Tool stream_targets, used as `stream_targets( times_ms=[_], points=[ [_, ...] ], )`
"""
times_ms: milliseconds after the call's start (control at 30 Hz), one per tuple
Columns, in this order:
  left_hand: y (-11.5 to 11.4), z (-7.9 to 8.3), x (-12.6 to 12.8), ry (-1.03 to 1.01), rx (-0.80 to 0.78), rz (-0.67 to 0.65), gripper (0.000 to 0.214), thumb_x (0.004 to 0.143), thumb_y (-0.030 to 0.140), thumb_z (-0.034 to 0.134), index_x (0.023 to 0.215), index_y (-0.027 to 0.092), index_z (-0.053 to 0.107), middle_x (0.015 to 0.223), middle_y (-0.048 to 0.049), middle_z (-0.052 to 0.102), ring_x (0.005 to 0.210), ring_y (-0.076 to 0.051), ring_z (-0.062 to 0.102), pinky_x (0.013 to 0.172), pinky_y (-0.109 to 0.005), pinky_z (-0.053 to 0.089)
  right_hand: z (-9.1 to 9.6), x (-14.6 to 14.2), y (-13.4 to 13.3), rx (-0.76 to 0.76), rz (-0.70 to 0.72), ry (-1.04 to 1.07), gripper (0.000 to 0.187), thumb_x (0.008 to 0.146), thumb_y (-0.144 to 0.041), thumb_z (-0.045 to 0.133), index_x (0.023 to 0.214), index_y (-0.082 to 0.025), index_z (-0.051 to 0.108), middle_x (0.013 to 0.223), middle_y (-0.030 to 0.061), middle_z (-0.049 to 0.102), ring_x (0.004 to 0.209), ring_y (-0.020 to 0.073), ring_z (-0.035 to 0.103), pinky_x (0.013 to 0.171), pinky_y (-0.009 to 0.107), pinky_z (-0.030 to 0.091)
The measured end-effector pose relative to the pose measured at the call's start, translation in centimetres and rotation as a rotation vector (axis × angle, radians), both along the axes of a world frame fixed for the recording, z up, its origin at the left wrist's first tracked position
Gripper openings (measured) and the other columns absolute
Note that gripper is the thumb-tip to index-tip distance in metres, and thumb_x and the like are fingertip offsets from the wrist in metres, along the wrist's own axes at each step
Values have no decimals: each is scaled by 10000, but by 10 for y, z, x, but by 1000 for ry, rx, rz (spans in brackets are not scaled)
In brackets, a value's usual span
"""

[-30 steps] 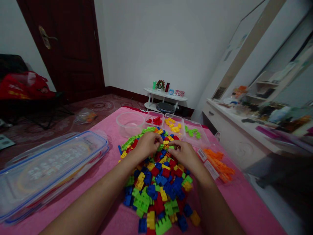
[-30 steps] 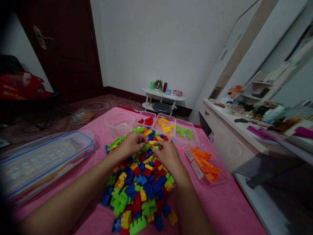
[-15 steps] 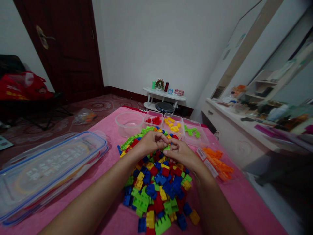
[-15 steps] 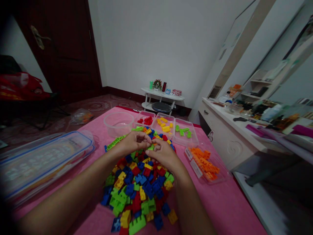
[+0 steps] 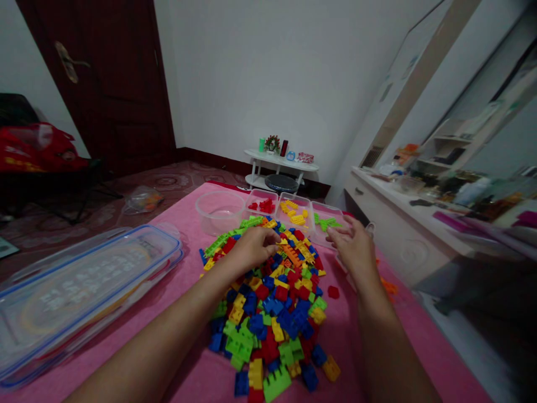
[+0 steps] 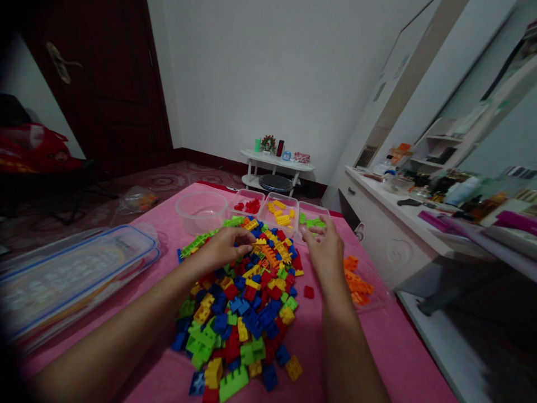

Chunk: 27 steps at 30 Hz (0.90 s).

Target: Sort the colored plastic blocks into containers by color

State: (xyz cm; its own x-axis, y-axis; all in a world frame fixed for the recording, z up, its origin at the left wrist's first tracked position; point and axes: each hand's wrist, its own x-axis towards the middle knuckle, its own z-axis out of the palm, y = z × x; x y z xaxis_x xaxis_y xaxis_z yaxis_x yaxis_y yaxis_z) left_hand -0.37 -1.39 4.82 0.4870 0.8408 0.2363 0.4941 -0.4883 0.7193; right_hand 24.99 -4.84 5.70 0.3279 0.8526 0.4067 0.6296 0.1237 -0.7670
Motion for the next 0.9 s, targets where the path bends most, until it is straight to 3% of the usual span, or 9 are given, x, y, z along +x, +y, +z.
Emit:
stream_targets(
  times_ms=[200,300,400,500,600,767,900],
  points=[
    [-6,8,-7,474,127,192,220,765,264,600,933,229,738,937,-63,728,893,-243,663,756,-318,489,-3,-46,-5,-271,363,-89,222,724,-261,619,890,-147,714,845,73,730,749,206,674,682,306,525],
    [-10,10,-8,606,104,227,281,760,326,624,1005,236,728,1005,-90,716,953,-278,658,787,-348,501,-12,-67,-6,-277,384,-291,268,730,-135,568,943,-166,728,949,64,736,844,200,674,776,298,510],
    [-14,10,-6,673,96,168,325,744,329,642,1049,243,715,1089,-103,693,1019,-292,640,833,-362,501,-23,-79,-5,-257,392,-499,434,719,-40,518,1082,-191,702,1135,59,698,1053,204,630,945,309,446],
    [-17,9,-4,671,92,94,297,742,230,621,1020,255,722,1110,-93,687,1055,-276,627,868,-347,487,-29,-84,-5,-262,389,-593,500,726,-33,519,1176,-203,657,1254,60,636,1169,211,566,1012,313,393],
    [-17,9,-5,636,66,80,297,721,160,615,982,245,728,1093,-96,690,1050,-277,626,866,-344,480,-29,-85,-6,-302,357,-645,499,752,-57,519,1201,-241,637,1255,53,627,1147,209,571,973,304,409],
    [-13,6,-8,542,70,148,221,740,270,644,933,200,727,1022,-122,691,990,-299,631,819,-358,474,-25,-83,-9,-344,260,-691,409,780,-107,520,1135,-249,667,1160,60,653,1094,233,581,903,322,425],
    [-6,4,-6,344,112,169,216,795,332,590,885,183,718,974,-99,674,927,-252,619,775,-313,447,-14,-82,-11,-226,261,-525,342,768,-133,525,1055,-207,697,1047,68,673,947,216,611,826,318,449]
  ],
)
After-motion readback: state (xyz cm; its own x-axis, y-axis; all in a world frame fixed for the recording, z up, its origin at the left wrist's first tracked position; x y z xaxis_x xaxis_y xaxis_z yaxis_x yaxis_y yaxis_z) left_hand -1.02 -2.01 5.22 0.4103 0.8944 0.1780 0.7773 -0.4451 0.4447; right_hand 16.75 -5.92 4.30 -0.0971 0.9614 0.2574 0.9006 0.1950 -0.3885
